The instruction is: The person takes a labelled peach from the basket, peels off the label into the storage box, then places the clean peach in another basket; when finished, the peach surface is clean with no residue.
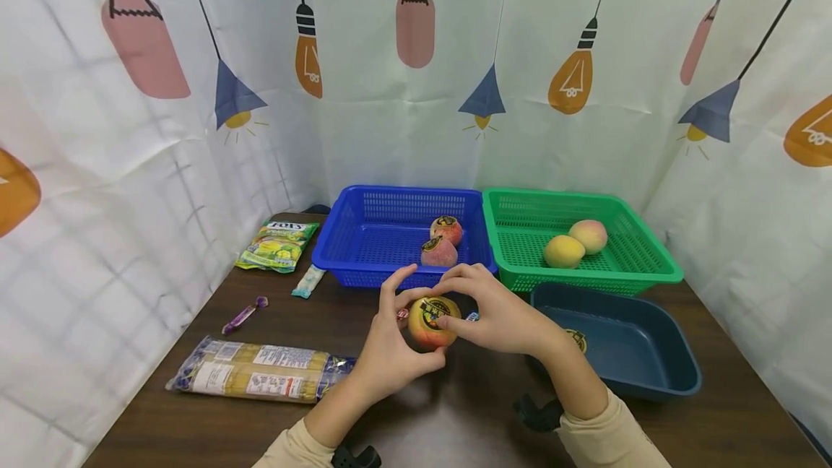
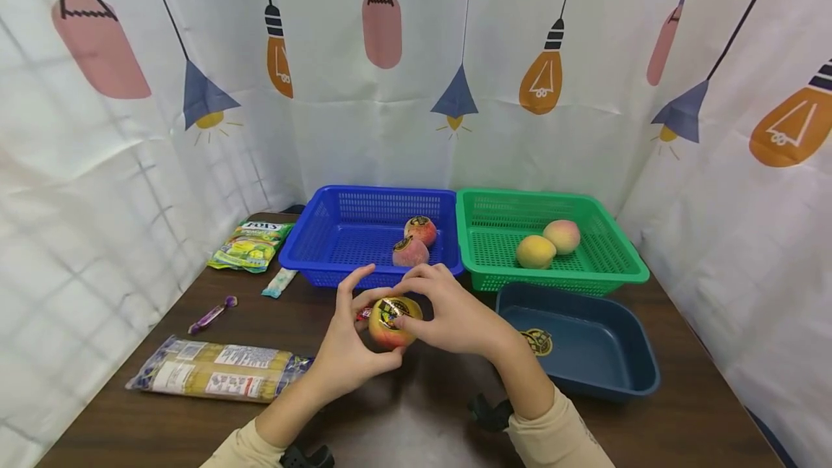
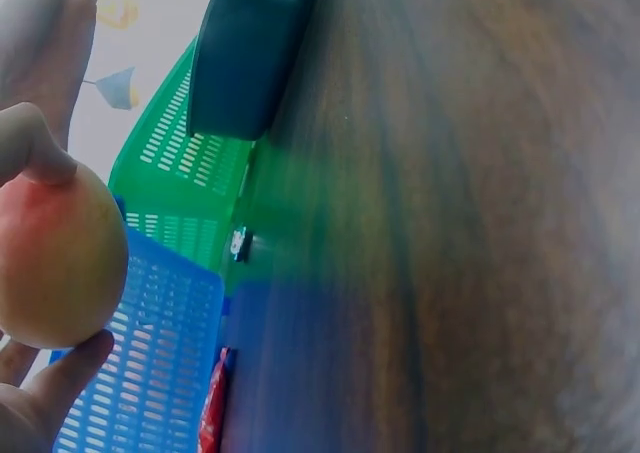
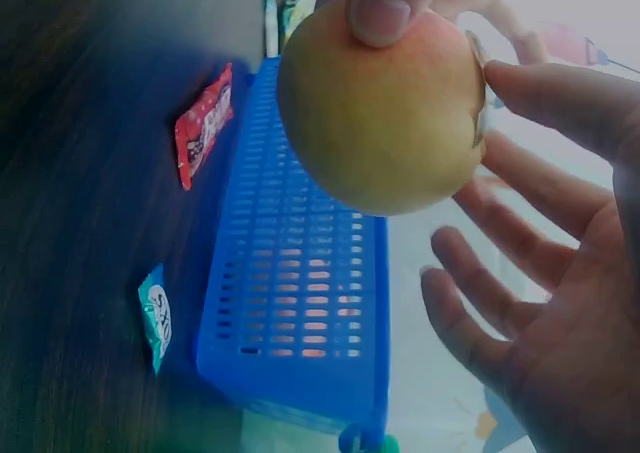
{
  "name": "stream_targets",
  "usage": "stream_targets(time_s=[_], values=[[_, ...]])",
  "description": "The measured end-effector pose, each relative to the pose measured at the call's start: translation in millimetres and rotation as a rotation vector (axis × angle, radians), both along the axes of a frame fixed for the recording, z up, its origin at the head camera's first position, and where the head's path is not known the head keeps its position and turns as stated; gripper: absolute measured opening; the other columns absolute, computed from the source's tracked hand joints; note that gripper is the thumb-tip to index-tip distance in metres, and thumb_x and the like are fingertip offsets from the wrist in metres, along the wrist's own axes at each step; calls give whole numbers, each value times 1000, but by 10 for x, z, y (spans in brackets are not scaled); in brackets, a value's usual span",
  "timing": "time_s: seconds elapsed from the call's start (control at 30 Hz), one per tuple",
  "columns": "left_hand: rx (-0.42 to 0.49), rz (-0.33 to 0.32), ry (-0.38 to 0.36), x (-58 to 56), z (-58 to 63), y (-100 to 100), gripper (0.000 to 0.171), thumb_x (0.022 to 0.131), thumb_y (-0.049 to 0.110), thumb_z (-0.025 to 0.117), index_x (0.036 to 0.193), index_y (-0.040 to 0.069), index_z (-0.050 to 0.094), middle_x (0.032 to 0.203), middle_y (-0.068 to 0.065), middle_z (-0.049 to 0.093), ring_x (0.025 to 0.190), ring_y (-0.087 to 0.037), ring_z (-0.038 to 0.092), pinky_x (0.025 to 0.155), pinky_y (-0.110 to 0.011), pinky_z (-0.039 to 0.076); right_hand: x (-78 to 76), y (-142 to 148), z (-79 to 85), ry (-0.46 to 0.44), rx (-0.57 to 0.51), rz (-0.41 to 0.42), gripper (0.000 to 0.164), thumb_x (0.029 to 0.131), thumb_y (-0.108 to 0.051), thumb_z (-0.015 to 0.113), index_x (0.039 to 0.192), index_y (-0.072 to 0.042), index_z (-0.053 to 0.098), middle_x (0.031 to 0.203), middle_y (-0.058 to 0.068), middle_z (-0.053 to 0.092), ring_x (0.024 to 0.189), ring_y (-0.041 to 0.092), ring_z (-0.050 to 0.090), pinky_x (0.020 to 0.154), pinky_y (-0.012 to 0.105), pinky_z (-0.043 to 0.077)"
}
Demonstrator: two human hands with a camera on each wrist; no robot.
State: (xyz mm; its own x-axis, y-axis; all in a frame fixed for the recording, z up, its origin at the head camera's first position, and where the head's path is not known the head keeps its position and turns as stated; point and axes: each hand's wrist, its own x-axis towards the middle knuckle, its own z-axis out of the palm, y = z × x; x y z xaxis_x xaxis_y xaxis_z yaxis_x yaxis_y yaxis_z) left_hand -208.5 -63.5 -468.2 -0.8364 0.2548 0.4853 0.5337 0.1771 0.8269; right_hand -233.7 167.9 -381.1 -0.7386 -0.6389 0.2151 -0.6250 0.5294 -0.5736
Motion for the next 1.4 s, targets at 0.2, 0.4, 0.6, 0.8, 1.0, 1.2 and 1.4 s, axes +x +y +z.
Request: stream_targets(time_s=[0.2,0.4,0.6,0.8,1.0,1.2,1.4], values=[[-22,24,23,-3,-11,8,132,73,1,99,172,34,17,148,6,67,129,-17,70,110,-34,60,-4,2,-12,24,-53,-12,32,99,-26,86,129,-28,75,128,-15,70,126,20,61,104,54,57],[-29,67,23,-14,-18,-2,132,72,1,100,171,34,20,146,7,68,130,-18,68,106,-39,62,0,4,7,32,-118,-14,24,101,-19,84,121,-29,77,116,-15,75,108,12,70,96,45,63],[-36,74,-17,-14,11,23,128,70,3,101,169,35,26,144,9,67,129,-17,67,107,-42,61,52,76,90,12,-182,-30,19,103,-15,81,116,-29,79,107,-9,77,94,8,72,87,34,65],[-26,74,-36,0,15,27,125,69,1,100,169,27,30,144,4,68,126,-18,67,105,-39,60,124,204,284,68,-214,-27,17,105,-16,79,115,-29,81,106,-8,79,93,8,73,83,30,65],[-16,61,-59,0,6,40,121,70,0,99,166,35,35,145,2,68,125,-17,68,104,-34,60,177,441,460,114,-162,-14,15,107,-18,76,116,-29,81,106,-13,79,94,7,73,85,29,64],[-43,72,-44,-2,-14,25,116,69,2,99,161,42,40,143,3,70,122,-19,69,100,-36,60,90,766,532,63,-8,-15,15,107,-21,75,114,-33,82,107,-17,79,96,6,69,84,28,61],[-45,65,-39,4,-6,36,113,68,-1,99,158,41,45,142,9,68,122,-17,69,100,-33,61,-64,1219,514,-115,102,16,12,108,-25,74,115,-29,83,108,-10,79,97,11,75,88,29,64]])
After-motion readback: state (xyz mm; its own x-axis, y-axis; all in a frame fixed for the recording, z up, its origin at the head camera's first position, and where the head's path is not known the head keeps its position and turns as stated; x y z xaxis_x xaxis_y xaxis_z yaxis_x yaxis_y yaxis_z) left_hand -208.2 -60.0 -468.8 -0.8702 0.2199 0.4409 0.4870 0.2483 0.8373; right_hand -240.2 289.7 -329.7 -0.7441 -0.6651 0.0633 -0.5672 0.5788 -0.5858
